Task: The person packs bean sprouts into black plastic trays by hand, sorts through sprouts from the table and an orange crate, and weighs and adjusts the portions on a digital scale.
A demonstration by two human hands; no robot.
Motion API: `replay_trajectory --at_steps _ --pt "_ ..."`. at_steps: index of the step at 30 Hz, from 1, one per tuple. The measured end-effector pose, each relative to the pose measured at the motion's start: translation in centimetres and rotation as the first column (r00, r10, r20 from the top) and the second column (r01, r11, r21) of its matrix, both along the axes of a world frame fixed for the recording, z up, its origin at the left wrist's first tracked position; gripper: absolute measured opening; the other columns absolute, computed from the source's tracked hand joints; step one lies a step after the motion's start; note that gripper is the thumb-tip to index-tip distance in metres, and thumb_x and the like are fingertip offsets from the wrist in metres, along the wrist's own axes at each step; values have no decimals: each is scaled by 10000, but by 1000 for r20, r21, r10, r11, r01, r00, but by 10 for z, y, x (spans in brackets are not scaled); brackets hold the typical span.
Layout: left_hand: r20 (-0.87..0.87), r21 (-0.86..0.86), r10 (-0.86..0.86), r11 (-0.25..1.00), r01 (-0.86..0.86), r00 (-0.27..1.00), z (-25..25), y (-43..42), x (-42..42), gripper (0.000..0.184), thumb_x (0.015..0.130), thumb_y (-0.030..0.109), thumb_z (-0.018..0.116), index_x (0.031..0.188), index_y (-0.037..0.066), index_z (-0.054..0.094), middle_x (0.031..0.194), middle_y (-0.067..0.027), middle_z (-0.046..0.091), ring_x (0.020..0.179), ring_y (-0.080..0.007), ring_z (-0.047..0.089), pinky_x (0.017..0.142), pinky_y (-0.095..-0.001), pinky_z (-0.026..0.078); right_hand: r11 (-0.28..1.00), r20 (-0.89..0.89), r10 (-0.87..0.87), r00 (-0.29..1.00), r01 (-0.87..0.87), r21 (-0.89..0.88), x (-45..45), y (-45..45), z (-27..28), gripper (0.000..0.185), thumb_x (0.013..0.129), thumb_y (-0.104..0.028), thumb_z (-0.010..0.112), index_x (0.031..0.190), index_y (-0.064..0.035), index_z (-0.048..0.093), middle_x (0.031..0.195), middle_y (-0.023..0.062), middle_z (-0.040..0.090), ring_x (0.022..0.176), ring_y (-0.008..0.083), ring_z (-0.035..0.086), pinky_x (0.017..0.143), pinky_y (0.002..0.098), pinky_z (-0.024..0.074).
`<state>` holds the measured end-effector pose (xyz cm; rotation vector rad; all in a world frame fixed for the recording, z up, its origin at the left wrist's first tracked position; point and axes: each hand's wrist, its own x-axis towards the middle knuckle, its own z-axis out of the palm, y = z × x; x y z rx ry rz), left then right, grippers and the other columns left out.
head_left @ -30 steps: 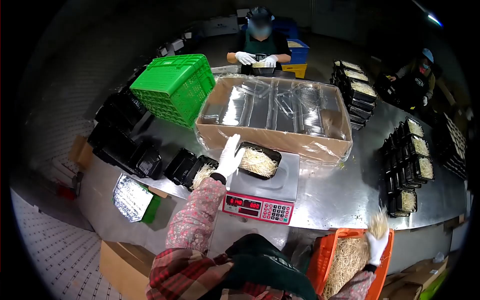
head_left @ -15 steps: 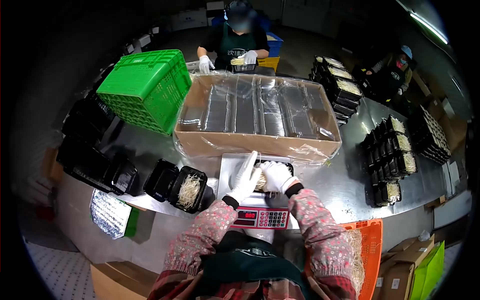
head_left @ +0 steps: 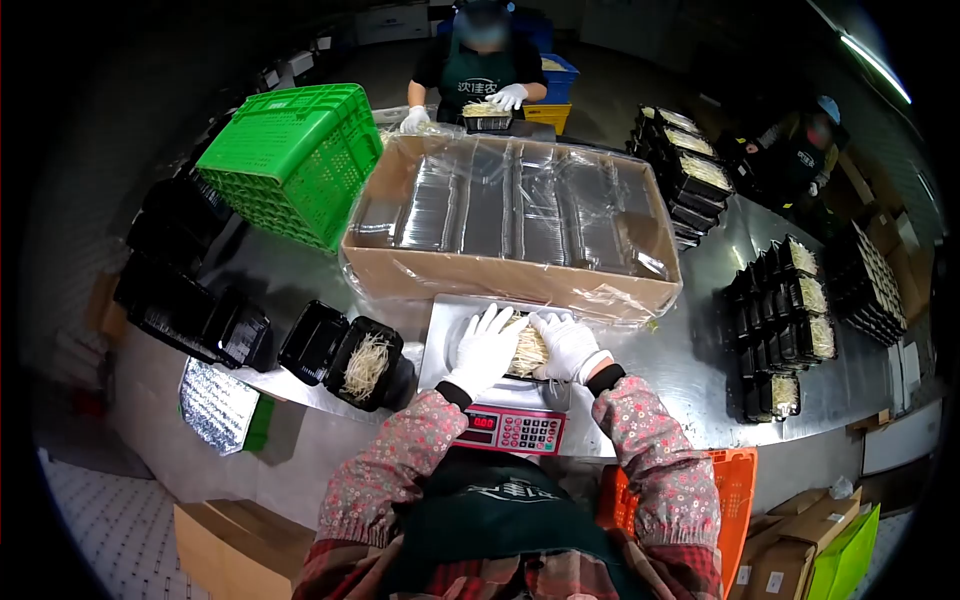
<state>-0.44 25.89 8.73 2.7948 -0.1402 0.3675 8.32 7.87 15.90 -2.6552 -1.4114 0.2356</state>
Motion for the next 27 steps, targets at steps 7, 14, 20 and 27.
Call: replay_trajectory --at_steps 7,14,20,27 --pt "108 -7 98 995 -97 989 -12 -13 -3 446 979 261 509 1406 149 572 1479 -119 527 1387 -349 444 1128 -505 348 972 135 -42 990 72 -225 17 -22 -12 480 652 -288 791 1052 -52 670 1064 227 673 962 339 673 781 454 569" --pt "114 85 133 986 -143 985 -22 -14 0 456 978 267 515 1412 136 560 1485 -100 524 1384 -350 446 1123 -491 356 999 235 17 972 -8 -36 20 -40 -41 196 941 -184 501 922 -44 636 737 180 706 660 365 702 596 485 535" --pt "88 78 158 983 -165 984 -23 -19 -1 437 995 285 507 1401 138 572 1505 -108 499 1398 -360 431 1132 -495 358 998 248 24 968 -37 48 28 -82 -6 150 879 -191 567 968 -88 630 731 156 694 696 359 696 618 482 533" --pt "117 -569 212 815 -110 970 27 14 -26 414 961 130 594 1372 85 590 1520 -203 441 1384 -384 436 1149 -466 361 980 122 -162 979 144 140 57 -184 10 403 865 -211 692 1231 -60 616 854 221 691 831 436 669 719 508 526"
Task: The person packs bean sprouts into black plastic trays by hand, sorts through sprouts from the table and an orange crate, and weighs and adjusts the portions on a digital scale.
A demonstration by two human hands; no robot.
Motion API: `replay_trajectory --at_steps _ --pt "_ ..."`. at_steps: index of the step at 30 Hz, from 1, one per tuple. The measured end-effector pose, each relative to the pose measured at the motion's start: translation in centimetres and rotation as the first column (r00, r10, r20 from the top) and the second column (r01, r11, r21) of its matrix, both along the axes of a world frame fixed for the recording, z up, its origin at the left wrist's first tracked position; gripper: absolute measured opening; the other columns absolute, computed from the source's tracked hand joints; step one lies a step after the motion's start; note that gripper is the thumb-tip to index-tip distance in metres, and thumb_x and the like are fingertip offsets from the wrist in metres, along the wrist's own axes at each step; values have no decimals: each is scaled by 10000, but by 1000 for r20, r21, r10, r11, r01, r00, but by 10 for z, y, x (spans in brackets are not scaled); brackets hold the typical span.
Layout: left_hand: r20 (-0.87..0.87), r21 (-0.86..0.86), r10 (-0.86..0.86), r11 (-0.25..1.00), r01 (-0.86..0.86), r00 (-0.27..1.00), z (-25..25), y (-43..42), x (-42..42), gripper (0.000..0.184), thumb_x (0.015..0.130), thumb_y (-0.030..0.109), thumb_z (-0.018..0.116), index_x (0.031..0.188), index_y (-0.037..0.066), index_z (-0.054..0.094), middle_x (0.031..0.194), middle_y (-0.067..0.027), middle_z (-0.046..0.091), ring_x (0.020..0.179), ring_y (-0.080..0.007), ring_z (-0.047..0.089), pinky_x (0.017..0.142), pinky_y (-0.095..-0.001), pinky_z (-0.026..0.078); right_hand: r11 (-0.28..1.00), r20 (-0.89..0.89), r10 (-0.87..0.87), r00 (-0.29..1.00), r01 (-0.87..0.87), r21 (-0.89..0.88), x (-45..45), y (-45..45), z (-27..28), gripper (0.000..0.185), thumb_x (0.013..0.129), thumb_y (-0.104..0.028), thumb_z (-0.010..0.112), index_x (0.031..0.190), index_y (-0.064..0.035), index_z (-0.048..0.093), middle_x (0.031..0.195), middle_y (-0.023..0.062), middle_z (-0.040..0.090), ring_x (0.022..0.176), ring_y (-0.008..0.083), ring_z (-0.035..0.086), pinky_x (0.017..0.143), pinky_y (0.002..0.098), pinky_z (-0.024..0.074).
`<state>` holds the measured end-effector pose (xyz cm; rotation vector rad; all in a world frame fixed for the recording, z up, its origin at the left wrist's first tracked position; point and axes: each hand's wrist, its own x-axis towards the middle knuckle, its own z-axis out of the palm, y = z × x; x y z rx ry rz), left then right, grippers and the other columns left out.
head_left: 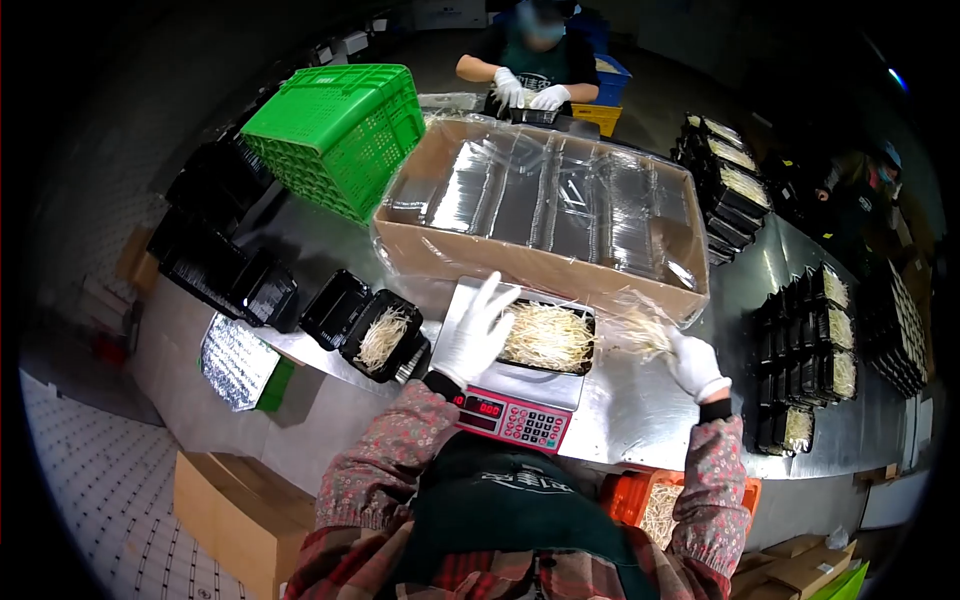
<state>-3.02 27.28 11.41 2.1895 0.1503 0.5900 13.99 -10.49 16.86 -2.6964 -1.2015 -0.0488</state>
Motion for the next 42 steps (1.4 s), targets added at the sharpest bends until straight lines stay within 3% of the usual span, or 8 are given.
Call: replay_trajectory --at_steps 4,6,13,21,24,30,34,42 --pt "257 19 270 958 -285 928 13 76 -52 404 926 80 650 1325 35 612 1456 -208 513 1341 -346 497 1146 -407 381 956 -235 -78 969 139 258 -2 -53 -47 296 893 -252 687 1134 -87 640 944 235 697 904 461 647 786 538 509" --pt "240 148 516 818 -556 823 -10 134 -90 405 926 120 669 1321 45 618 1416 -173 562 1343 -347 492 1148 -425 378 967 -253 -255 933 252 -42 -6 -80 -84 320 880 -290 705 1126 -94 646 956 241 697 925 458 651 795 548 508" --pt "-442 620 741 660 -426 505 -117 235 -185 457 965 342 568 1376 147 602 1352 -117 623 1420 -385 389 1114 -630 325 939 -268 -336 903 342 -27 -2 -113 -127 386 899 -374 700 1138 -72 693 954 245 699 905 466 655 770 536 512" --pt "-266 481 775 622 -618 573 -100 227 -174 257 888 191 665 1118 109 743 1106 -150 707 1131 -325 625 1025 -462 447 959 -311 -206 928 255 127 -4 -66 -90 338 925 -258 679 1202 -65 661 947 240 700 891 442 666 737 476 520" --pt "198 566 725 465 -681 659 -97 214 -174 421 879 239 711 1262 78 643 1198 -146 663 1199 -325 588 1033 -469 456 944 -369 -296 881 329 28 -20 -52 -66 341 931 -236 674 1232 -76 655 941 224 707 859 406 686 725 454 524" --pt "-203 -12 928 318 -948 313 -124 156 -171 679 782 266 832 1361 42 557 1235 -163 634 1195 -291 579 999 -399 476 921 -385 -254 887 343 183 -14 -66 -80 401 936 -135 664 1328 -72 613 960 189 728 780 324 690 706 392 520" --pt "-401 -360 753 395 -845 522 -160 168 -178 634 800 138 721 1382 -8 515 1221 -155 661 1129 -270 629 996 -366 485 895 -353 -117 928 253 367 -22 -21 -13 355 955 -84 625 1309 -65 611 805 111 664 612 208 593 578 345 472" --pt "34 -452 819 523 -722 572 -169 176 -190 465 805 -118 544 1262 -66 615 1141 -53 672 1019 -137 636 905 -264 501 864 -299 -5 954 155 478 -22 3 10 404 939 -101 626 1336 -42 574 755 145 664 578 262 634 573 379 492"
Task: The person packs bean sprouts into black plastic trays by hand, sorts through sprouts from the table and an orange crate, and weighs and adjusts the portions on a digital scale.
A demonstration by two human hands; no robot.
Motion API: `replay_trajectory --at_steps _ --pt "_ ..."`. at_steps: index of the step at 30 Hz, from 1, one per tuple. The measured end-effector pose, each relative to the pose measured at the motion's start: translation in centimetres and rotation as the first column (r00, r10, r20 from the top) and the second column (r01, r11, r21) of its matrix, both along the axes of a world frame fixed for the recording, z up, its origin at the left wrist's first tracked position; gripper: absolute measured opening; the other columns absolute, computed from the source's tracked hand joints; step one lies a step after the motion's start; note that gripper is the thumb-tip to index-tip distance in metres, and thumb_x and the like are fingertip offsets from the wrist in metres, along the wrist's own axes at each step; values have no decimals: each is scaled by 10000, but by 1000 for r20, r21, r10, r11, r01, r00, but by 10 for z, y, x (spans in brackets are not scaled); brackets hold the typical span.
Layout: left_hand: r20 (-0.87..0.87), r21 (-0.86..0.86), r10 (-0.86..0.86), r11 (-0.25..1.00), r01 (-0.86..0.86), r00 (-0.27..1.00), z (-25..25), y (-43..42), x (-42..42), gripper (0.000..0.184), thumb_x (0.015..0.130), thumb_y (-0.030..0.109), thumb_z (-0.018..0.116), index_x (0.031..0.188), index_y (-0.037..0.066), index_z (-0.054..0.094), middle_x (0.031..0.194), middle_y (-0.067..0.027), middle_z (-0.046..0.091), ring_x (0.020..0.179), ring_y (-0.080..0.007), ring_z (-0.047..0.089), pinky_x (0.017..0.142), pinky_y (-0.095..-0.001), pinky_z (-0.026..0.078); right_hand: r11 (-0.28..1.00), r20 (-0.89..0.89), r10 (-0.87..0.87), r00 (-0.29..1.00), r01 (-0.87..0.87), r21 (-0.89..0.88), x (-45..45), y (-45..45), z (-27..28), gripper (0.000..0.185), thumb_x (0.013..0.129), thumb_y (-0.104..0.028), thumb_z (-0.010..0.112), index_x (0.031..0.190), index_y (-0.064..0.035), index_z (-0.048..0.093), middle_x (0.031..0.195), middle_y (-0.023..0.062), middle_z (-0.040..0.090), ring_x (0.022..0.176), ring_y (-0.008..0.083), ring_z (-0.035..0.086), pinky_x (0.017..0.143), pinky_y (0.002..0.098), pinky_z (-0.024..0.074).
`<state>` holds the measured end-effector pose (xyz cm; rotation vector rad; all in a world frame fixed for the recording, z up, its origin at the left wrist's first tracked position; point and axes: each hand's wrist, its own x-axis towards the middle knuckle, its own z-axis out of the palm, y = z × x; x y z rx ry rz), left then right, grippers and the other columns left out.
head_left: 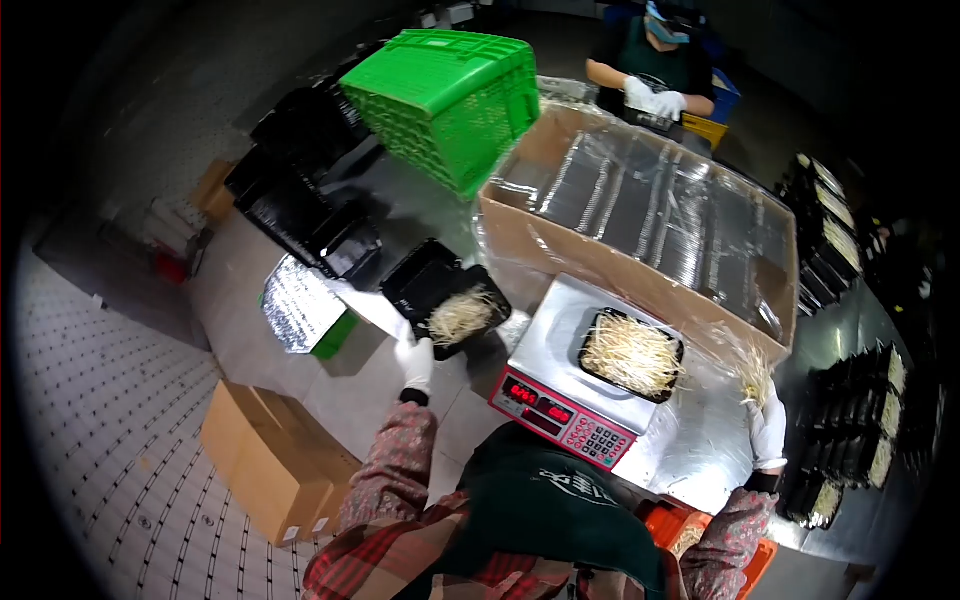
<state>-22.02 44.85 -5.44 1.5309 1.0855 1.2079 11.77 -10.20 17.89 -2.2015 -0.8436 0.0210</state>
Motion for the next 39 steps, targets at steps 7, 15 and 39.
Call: replay_trajectory --at_steps 7,15,39 --pt "117 68 -452 892 447 884 214 -88 66 564 888 -131 572 1441 -77 472 1311 -121 619 1111 -145 614 962 -267 499 967 -193 -60 979 105 231 -7 -47 51 442 952 -49 595 1385 15 535 936 33 657 718 89 549 647 259 473" --pt "-380 327 -812 330 886 443 227 -293 218 581 849 23 599 1422 11 506 1256 -277 606 1132 -415 614 1000 -416 492 986 44 112 993 -105 -127 -53 -37 128 453 850 -141 733 1270 -37 600 899 177 706 697 308 690 640 369 552" --pt "339 -94 -877 -392 915 -341 67 -395 188 480 1006 244 583 1462 123 496 1356 -169 584 1211 -284 600 1037 -403 470 697 -599 -375 708 641 322 69 -145 -221 496 880 72 613 1371 21 571 1224 91 684 1048 181 645 945 300 501"
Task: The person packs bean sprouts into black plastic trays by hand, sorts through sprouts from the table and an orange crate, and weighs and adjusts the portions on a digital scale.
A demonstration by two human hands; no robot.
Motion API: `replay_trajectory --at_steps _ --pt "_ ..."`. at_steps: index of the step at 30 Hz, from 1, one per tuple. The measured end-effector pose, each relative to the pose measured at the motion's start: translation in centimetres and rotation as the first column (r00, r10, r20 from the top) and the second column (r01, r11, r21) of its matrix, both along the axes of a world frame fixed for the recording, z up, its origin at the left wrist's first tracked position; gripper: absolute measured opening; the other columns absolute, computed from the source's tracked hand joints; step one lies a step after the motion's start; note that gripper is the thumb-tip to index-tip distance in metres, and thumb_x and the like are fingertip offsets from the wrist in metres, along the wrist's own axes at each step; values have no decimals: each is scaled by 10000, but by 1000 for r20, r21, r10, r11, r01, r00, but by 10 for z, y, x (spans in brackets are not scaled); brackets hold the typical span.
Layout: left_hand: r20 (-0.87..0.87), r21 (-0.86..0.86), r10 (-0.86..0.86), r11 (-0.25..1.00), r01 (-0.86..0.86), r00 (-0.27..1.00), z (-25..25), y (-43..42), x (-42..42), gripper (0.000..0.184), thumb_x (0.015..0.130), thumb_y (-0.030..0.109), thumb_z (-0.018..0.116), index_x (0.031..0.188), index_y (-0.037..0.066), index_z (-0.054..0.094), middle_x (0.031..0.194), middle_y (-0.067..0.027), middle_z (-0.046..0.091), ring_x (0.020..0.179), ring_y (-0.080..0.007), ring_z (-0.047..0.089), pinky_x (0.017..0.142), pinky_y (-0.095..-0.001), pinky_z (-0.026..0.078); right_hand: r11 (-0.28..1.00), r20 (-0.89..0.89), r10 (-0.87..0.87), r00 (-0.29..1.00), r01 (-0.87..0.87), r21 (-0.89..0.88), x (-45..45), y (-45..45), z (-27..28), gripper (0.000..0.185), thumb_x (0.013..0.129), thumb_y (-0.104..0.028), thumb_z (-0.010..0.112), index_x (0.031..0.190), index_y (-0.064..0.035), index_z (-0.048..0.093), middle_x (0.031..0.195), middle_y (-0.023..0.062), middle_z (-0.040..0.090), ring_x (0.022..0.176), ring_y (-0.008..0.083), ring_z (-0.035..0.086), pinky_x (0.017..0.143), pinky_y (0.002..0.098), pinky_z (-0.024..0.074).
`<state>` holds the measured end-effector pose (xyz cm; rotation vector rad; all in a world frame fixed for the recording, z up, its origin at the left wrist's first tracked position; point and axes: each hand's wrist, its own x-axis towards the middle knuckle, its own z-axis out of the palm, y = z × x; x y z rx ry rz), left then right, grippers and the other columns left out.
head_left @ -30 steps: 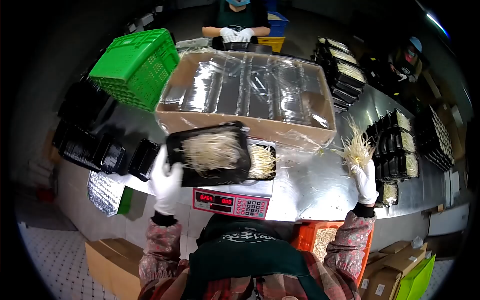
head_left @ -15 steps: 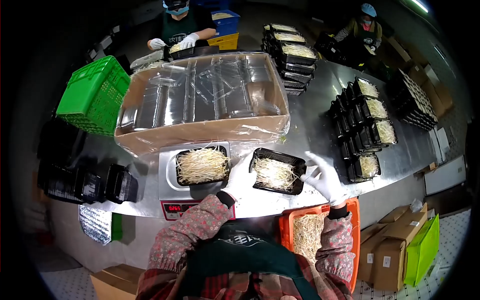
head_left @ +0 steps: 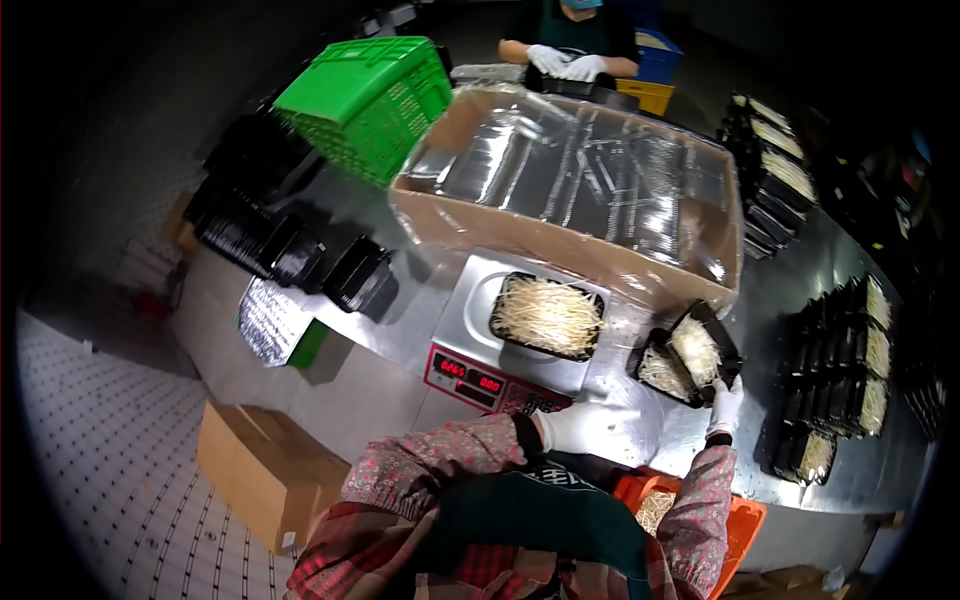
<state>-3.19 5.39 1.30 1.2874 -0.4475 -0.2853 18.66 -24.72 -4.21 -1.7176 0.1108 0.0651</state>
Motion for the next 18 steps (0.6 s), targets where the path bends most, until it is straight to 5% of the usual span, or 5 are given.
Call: replay_trajectory --at_steps 1,4,7,11,18 --pt "539 568 -128 785 -247 832 50 19 -17 454 992 247 597 1426 129 541 1269 -183 638 1156 -310 635 1001 -408 495 999 92 4 996 0 -42 8 6 -3 508 886 74 611 1388 25 559 1246 96 678 1064 184 644 965 301 494" --pt "12 651 -59 758 37 998 164 67 -46 452 982 282 610 1374 59 581 1322 -160 631 1189 -321 615 1031 -370 477 996 71 3 997 4 -90 23 8 -20 517 899 43 628 1407 42 532 1278 114 673 1101 192 643 1000 310 477" --pt "180 546 420 709 -445 889 173 128 -70 358 968 124 655 1319 57 626 1323 -118 651 1189 -190 634 991 -313 507 992 86 13 996 -2 -126 28 3 -21 496 902 31 627 1390 45 541 1267 119 673 1094 197 643 1006 312 472" --pt "240 476 858 304 -825 455 191 202 -84 340 991 61 568 1317 -21 614 1221 -96 693 1055 -140 652 955 -255 495 966 -37 -10 999 0 -260 0 19 71 401 913 -15 640 1307 33 583 980 46 697 721 105 626 578 243 501" --pt "99 323 866 438 -839 490 157 235 -85 402 1040 99 540 1416 -42 527 1333 -141 645 1117 -161 637 996 -297 495 996 135 -14 991 25 -82 9 -24 73 451 896 -51 688 1309 88 572 1223 104 668 1033 172 616 936 298 488"
